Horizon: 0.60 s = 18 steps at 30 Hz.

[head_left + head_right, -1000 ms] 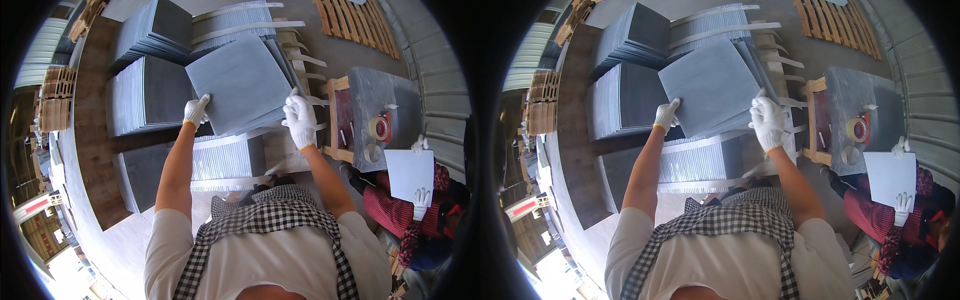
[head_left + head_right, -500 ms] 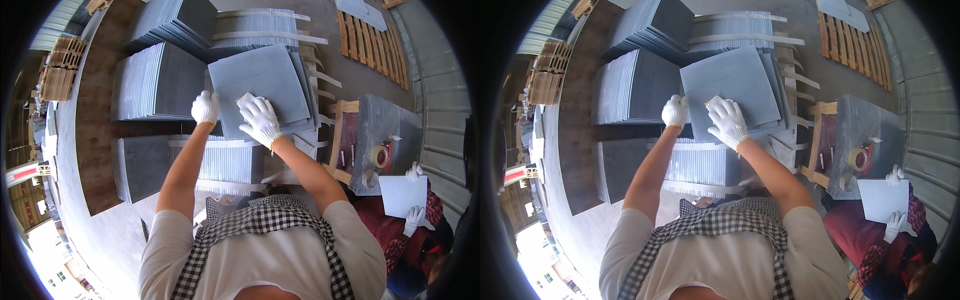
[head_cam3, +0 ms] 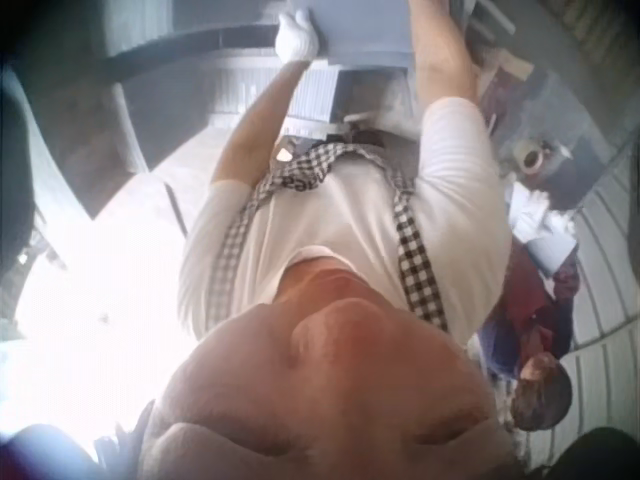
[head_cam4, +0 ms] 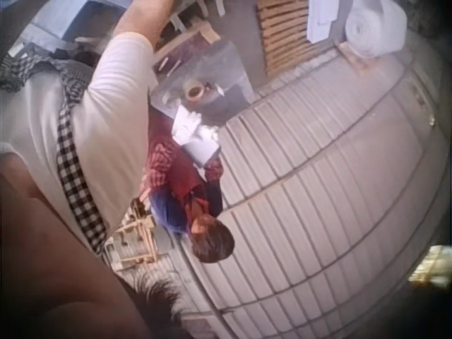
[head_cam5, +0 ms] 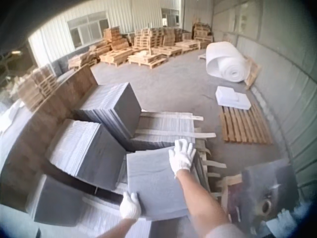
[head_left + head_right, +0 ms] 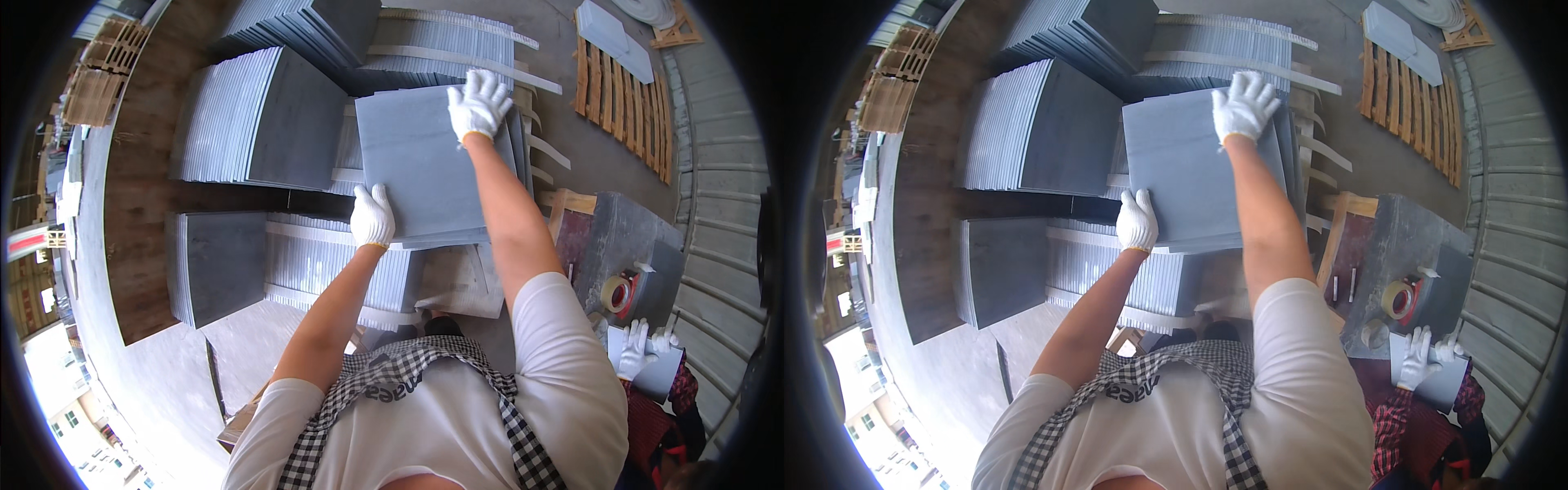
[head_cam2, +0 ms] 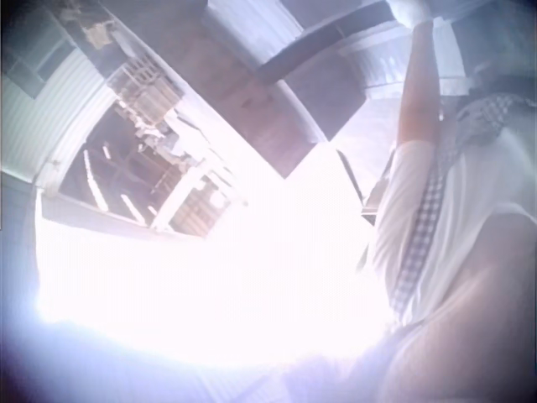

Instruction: The person repeatedly picks up stacks of gray rectangular sheets from a wooden rack and places them onto a nearby table. The person wears white gloves and a checkered apron. A coworker is visible in the background working at the same table.

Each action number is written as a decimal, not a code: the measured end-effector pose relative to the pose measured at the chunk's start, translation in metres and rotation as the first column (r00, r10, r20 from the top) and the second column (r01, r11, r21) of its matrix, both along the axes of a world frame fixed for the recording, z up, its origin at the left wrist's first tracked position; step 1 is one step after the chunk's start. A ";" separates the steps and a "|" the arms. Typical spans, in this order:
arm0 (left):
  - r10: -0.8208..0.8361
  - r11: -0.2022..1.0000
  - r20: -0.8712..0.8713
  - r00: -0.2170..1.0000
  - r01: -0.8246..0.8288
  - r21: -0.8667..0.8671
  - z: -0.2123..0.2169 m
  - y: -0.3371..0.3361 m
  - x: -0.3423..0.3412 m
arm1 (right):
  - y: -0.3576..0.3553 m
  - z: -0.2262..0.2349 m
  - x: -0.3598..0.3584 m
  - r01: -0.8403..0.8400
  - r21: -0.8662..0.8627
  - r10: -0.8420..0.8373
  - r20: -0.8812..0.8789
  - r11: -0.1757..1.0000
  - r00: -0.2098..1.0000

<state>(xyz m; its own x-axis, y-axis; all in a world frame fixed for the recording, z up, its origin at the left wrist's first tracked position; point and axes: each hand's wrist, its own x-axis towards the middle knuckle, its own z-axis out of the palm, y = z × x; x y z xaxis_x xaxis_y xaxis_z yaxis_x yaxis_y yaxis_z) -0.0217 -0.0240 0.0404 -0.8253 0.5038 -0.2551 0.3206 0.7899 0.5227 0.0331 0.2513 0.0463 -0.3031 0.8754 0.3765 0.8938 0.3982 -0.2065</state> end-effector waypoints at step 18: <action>0.040 0.999 0.072 0.997 -0.041 0.013 0.009 0.007 0.002 | 0.039 -0.010 0.049 -0.393 -0.024 0.393 0.020 0.919 0.919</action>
